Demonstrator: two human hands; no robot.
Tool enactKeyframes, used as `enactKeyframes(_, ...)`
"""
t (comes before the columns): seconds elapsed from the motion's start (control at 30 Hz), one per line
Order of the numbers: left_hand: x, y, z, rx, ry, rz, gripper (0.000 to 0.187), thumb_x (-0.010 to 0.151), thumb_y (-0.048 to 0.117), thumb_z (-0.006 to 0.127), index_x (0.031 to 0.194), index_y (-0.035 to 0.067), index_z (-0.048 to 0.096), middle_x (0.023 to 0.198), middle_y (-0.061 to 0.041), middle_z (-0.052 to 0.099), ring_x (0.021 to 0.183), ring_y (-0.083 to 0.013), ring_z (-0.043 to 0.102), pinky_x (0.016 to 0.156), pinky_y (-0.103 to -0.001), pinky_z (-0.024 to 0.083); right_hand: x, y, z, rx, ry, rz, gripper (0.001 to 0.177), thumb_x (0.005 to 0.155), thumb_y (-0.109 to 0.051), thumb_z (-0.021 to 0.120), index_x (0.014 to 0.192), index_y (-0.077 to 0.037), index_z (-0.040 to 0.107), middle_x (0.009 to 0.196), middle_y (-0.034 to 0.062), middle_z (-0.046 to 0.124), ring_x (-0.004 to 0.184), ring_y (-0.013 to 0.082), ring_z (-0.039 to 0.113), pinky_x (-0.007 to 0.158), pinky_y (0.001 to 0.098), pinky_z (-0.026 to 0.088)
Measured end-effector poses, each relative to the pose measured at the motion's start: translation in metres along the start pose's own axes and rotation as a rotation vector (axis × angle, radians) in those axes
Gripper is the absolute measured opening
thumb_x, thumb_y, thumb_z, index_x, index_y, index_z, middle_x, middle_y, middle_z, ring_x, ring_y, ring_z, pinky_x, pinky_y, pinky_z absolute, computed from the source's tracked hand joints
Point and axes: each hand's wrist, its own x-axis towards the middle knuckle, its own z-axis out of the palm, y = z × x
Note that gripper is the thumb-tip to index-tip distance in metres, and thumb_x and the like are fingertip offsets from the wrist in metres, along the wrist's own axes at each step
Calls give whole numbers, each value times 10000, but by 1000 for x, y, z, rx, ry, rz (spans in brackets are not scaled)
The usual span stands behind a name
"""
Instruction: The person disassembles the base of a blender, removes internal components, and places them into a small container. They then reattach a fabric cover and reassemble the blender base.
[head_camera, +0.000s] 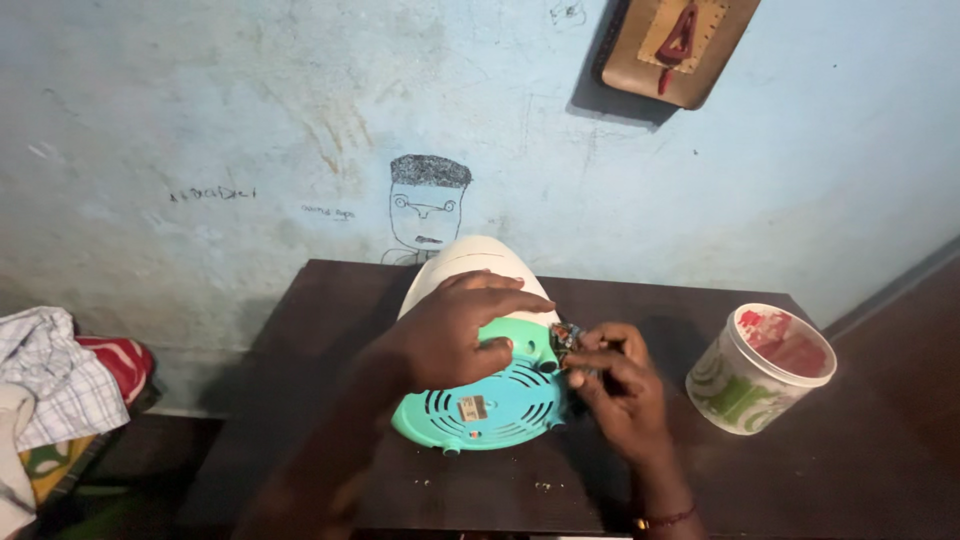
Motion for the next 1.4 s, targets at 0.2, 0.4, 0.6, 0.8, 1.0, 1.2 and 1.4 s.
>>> enactKeyframes(0.2,-6,-6,-7,-72,7,-146,597,771,164,673,1365,220,667,1492,-138,535,1441,-303,414,1132,-462,372,14,-28,-2,17,-98,-47,298,881,-108,761,1174,-60,741,1237,109,670,1140,229,649,931,351,542)
enactKeyframes(0.4,-8,-20,-5,-6,11,-14,485,845,291,729,1318,194,675,1432,-25,665,1454,-255,469,1193,-442,341,47,-46,10,-32,-127,64,298,869,-71,781,1167,-73,765,1062,76,718,979,184,698,815,313,570)
enactKeyframes(0.6,-12,-18,-4,64,16,-87,459,847,302,717,1299,222,720,1419,-6,656,1426,-247,461,1180,-476,274,13,-60,33,-270,123,-11,228,843,-65,779,1070,-88,775,982,85,672,821,178,670,675,291,528)
enactKeyframes(0.8,-8,-22,-6,135,48,25,418,776,245,715,1189,201,752,1313,-51,701,1317,-285,543,1138,-484,360,32,-67,35,-310,156,32,202,865,-63,791,1063,-94,765,944,75,698,725,184,659,598,293,502)
enactKeyframes(1.0,-8,-7,-3,233,142,72,405,761,262,730,1161,199,739,1179,-89,646,1186,-331,535,1031,-509,393,27,-90,40,-335,164,-127,258,881,-35,756,1128,-104,725,975,94,670,786,226,672,652,313,525)
enactKeyframes(1.2,-11,-6,-5,172,71,18,448,767,236,701,1205,295,774,1165,-38,660,1179,-281,512,1061,-474,347,26,-92,42,-422,148,18,314,818,12,755,1103,-118,767,841,98,623,664,242,604,581,357,480)
enactKeyframes(1.4,-10,-5,-6,170,73,-88,566,769,263,715,1333,277,670,1105,-74,615,1167,-288,496,1034,-474,359,29,-96,42,-448,110,-89,456,742,80,666,1164,-79,731,916,140,602,789,309,637,666,383,518)
